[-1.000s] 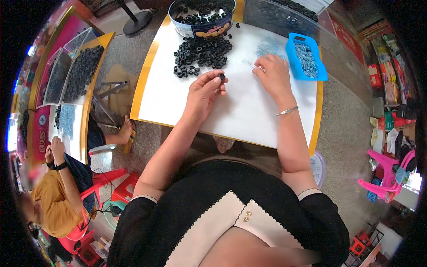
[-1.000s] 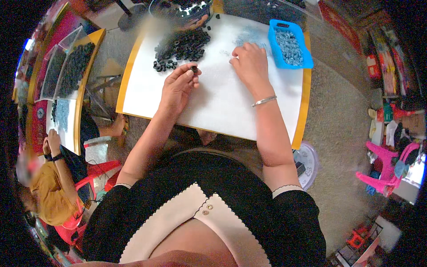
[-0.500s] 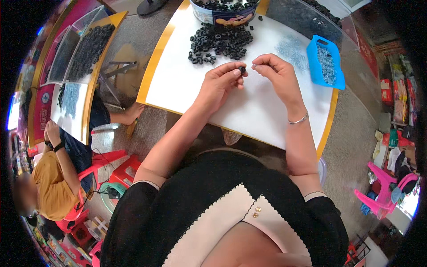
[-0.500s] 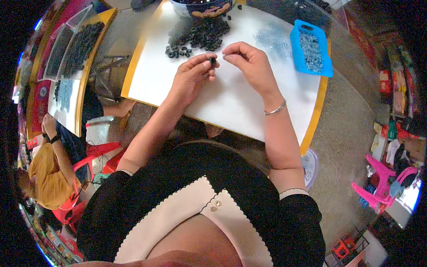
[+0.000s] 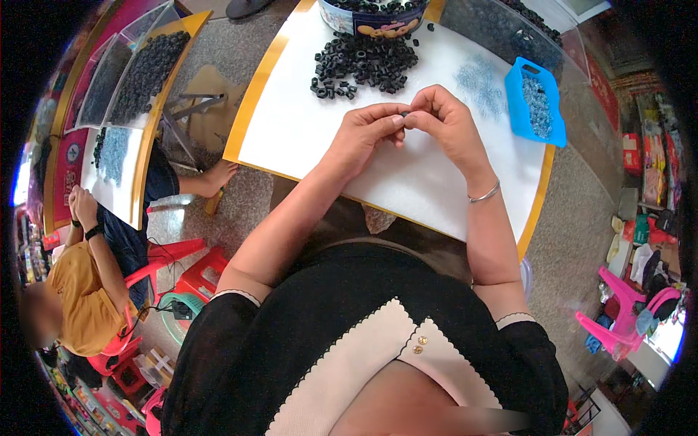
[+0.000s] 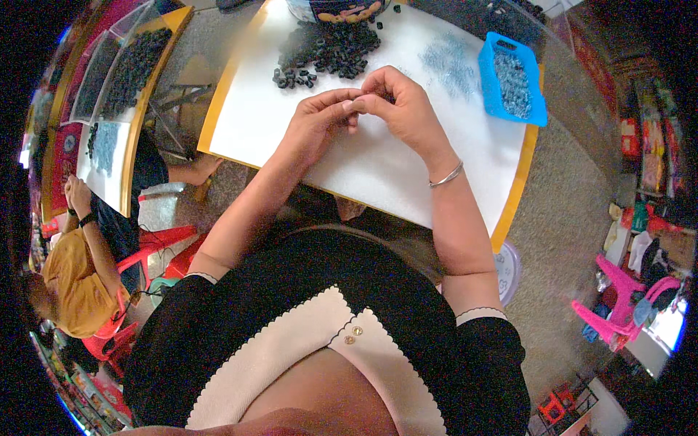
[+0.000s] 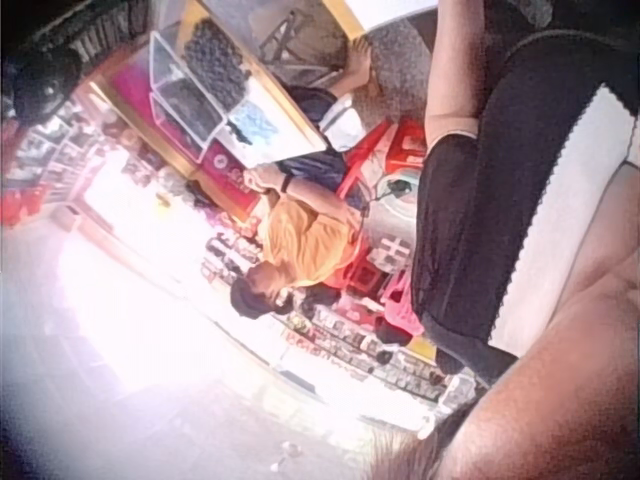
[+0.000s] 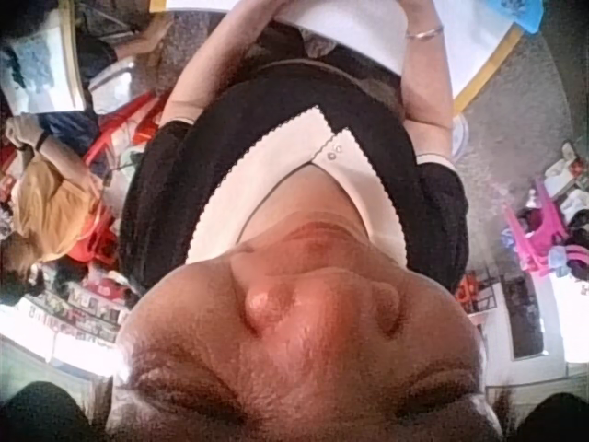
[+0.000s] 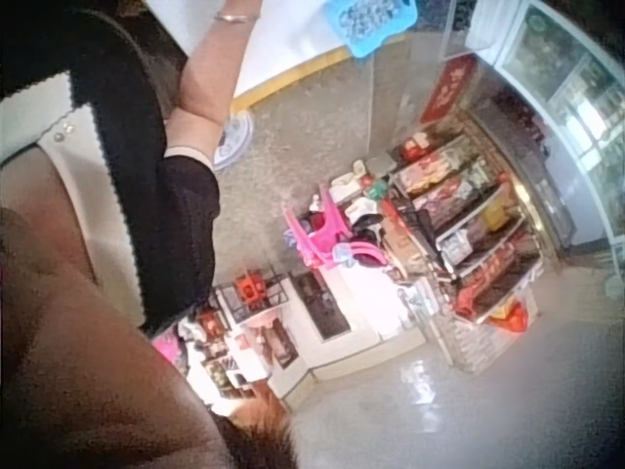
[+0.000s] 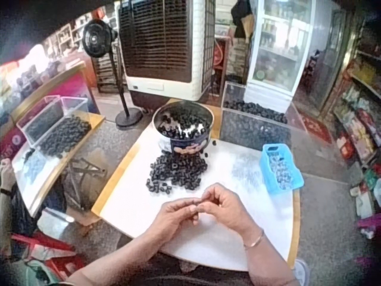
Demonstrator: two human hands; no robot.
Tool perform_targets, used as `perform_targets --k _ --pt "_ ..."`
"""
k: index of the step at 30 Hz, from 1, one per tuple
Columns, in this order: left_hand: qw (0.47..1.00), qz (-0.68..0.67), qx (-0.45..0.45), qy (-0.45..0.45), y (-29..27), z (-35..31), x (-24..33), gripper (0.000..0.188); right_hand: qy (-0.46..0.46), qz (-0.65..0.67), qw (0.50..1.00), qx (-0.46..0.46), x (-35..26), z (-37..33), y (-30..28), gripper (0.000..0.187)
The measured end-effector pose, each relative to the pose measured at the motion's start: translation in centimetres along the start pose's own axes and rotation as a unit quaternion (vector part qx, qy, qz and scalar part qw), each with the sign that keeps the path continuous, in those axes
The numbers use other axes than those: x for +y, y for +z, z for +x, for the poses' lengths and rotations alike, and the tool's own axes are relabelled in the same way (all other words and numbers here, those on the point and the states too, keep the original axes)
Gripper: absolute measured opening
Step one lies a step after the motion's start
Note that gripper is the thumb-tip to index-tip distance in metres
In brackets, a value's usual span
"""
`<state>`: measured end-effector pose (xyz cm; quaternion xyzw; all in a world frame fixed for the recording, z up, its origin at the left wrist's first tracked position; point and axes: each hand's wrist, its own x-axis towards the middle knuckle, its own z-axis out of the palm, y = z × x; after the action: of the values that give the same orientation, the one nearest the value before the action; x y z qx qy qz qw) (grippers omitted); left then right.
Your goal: The person assembles small black plastic housings by hand, inserting small blue plastic inserts into them at a table.
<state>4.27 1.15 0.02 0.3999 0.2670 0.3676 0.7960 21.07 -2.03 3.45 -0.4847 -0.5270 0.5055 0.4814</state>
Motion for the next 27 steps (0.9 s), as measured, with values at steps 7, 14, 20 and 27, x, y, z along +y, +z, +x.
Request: perform_targets --k 7,14,20,27 --pt "0.977 -0.213 -0.023 -0.019 -1.2 0.2 0.5 0.028 -0.021 -0.089 0.988 0.124 2.1 0.9 -0.8 0.013" --pt "0.976 -0.203 -0.080 -0.019 -1.6 0.1 0.3 0.030 -0.173 -0.389 0.892 0.150 2.5 2.7 0.7 0.011" --pt "0.979 -0.184 -0.085 -0.026 -1.7 0.1 0.1 0.026 -0.201 -0.453 0.863 0.099 2.5 4.7 0.7 0.010" --pt "0.981 -0.179 -0.060 -0.031 -1.5 -0.1 0.0 0.027 -0.231 -0.443 0.860 0.108 3.8 5.1 0.3 0.010"
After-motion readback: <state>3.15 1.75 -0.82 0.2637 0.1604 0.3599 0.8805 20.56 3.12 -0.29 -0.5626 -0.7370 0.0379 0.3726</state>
